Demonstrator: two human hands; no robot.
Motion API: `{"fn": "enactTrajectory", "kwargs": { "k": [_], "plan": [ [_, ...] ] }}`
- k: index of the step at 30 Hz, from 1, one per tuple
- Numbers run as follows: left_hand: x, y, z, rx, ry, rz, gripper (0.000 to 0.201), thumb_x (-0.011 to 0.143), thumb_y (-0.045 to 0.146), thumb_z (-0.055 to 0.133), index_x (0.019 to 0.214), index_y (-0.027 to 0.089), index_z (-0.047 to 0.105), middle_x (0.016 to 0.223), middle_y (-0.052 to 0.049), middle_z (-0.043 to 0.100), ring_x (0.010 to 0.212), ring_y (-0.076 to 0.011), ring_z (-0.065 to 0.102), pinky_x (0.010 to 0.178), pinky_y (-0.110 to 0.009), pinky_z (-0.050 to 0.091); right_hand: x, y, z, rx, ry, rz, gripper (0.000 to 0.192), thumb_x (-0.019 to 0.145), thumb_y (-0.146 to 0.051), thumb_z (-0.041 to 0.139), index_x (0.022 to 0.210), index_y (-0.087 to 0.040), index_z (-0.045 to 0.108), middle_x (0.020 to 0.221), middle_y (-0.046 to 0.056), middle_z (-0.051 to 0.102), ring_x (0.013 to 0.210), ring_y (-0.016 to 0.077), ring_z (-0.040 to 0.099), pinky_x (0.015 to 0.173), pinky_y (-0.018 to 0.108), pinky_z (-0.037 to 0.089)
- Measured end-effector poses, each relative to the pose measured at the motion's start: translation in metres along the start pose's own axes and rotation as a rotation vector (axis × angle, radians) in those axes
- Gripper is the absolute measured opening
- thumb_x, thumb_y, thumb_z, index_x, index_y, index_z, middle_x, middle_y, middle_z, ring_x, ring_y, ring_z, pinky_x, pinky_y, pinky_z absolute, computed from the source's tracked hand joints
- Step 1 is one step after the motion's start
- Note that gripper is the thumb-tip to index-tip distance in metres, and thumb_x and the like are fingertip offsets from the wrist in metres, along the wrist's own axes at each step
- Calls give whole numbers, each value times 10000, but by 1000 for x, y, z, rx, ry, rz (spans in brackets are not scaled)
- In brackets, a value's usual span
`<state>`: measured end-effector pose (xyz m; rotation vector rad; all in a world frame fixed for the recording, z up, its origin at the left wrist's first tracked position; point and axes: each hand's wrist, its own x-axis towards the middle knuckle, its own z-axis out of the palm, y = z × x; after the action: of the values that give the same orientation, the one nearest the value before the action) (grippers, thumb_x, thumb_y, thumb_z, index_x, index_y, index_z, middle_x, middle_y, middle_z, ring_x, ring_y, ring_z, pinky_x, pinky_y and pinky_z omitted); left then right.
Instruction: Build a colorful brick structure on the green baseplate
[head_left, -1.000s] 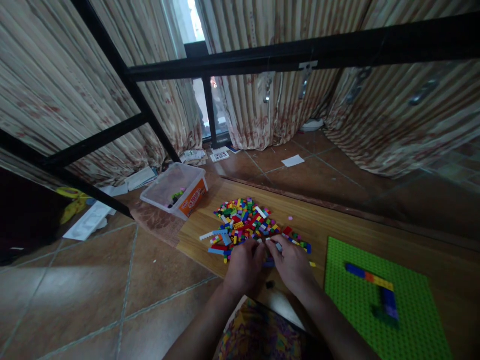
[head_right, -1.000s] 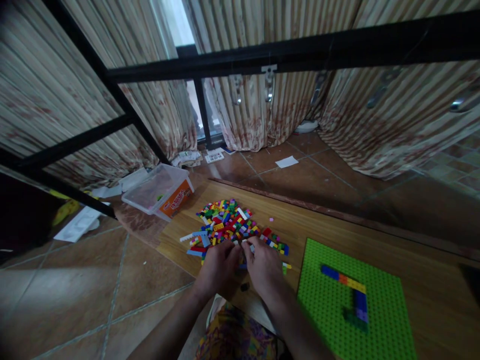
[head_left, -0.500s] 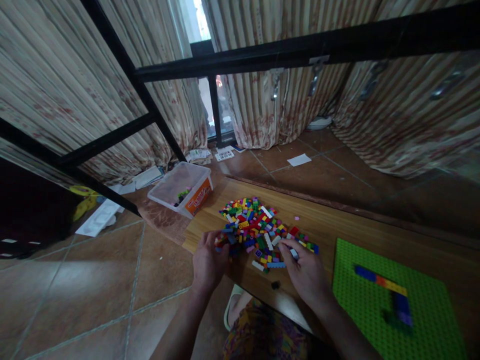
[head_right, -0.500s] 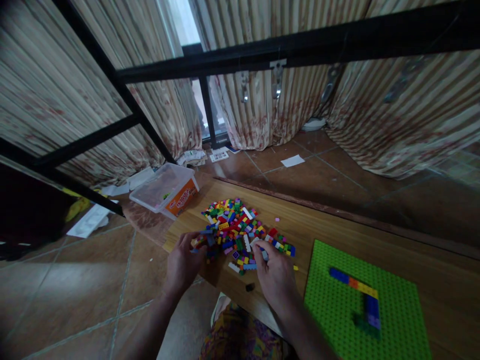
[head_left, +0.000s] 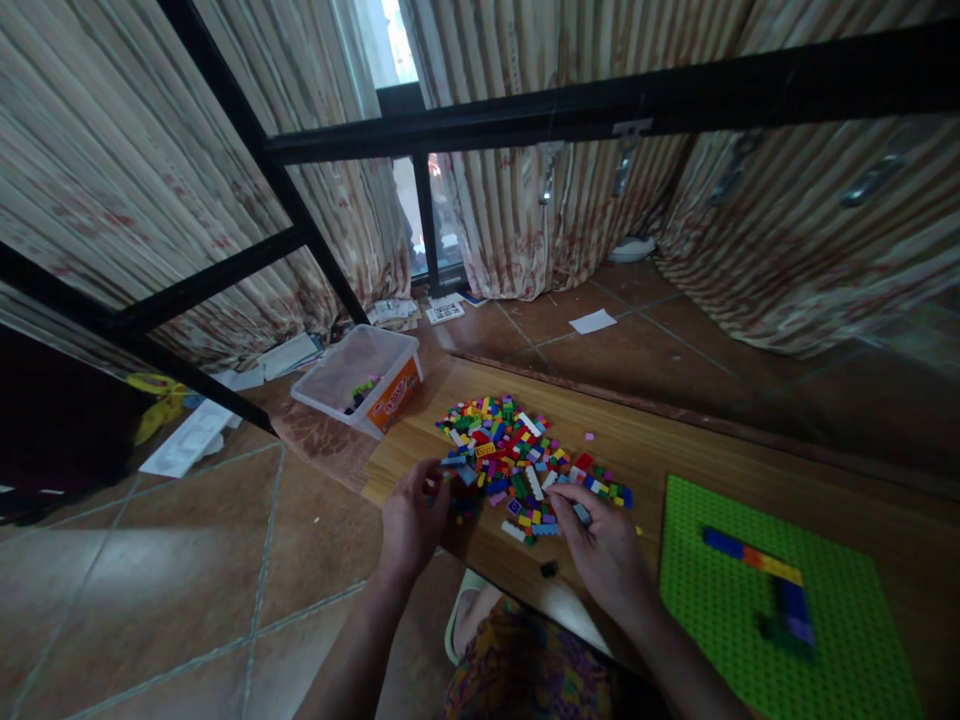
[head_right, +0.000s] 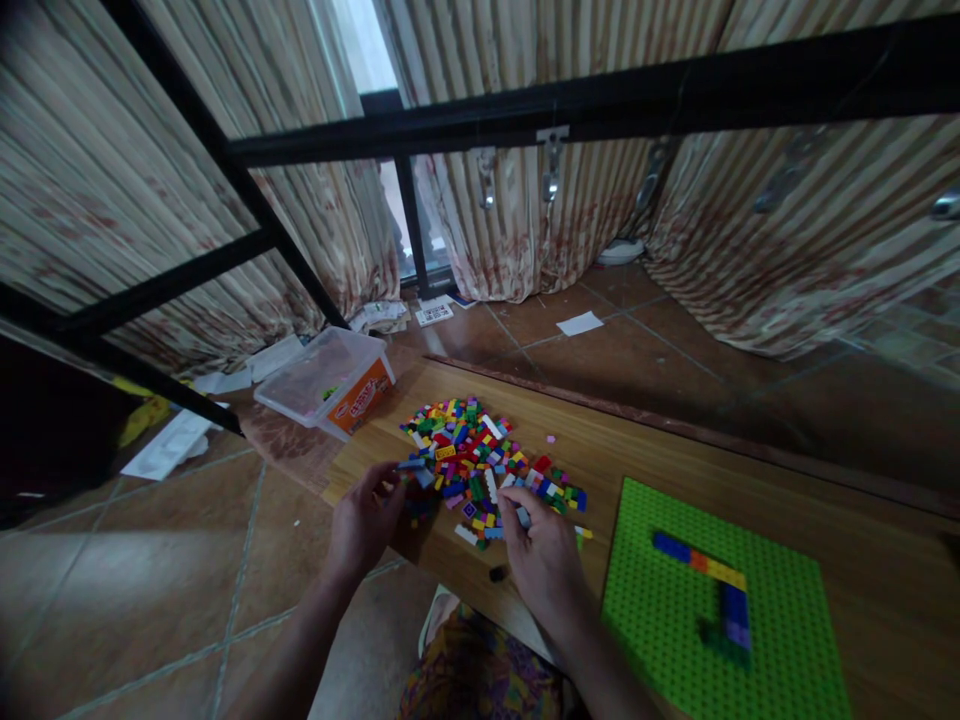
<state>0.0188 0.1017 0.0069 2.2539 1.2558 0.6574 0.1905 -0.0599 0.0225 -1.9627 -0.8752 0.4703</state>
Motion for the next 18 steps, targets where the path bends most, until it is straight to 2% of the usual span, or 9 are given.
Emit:
{"fn": "enactTrajectory", "kwargs": {
  "k": [3,7,10,15,18],
  "plan": [
    [-3,5,1,-63,-1,18,252,838,288,556,1077,221,601,847,1,663,735,-133,629,675,-251,495,0,1,2,51,-13,14,385,902,-462,424,939,-191,695,581,5,629,548,163,593,572,257,446],
    [-9,16,9,-119,-6,85,241,848,292,562,1071,215,608,856,-10,664,740,-132,630,684,-252,506,1,2,3,112,-14,26,337,898,-414,433,953,-201,688,738,35,697,672,179,645,652,275,474],
    [-13,23,14,-171,-16,119,229,861,277,557,1077,215,600,901,-21,664,760,-134,633,699,-257,511,1,1,2,108,-6,30,336,895,-402,426,939,-201,691,733,38,690,717,194,650,675,287,469],
    [-20,38,14,-328,-37,165,219,869,258,570,1080,216,608,958,-34,663,800,-137,636,728,-260,519,2,0,1,107,-13,55,374,903,-463,428,948,-202,692,833,51,718,771,208,652,706,303,455],
    [-26,49,15,-474,-63,175,214,856,241,597,1067,213,624,988,-46,661,844,-149,639,742,-260,521,3,-1,1,193,-66,102,403,887,-530,464,952,-199,685,890,52,722,815,212,648,715,295,458]
  ]
}}
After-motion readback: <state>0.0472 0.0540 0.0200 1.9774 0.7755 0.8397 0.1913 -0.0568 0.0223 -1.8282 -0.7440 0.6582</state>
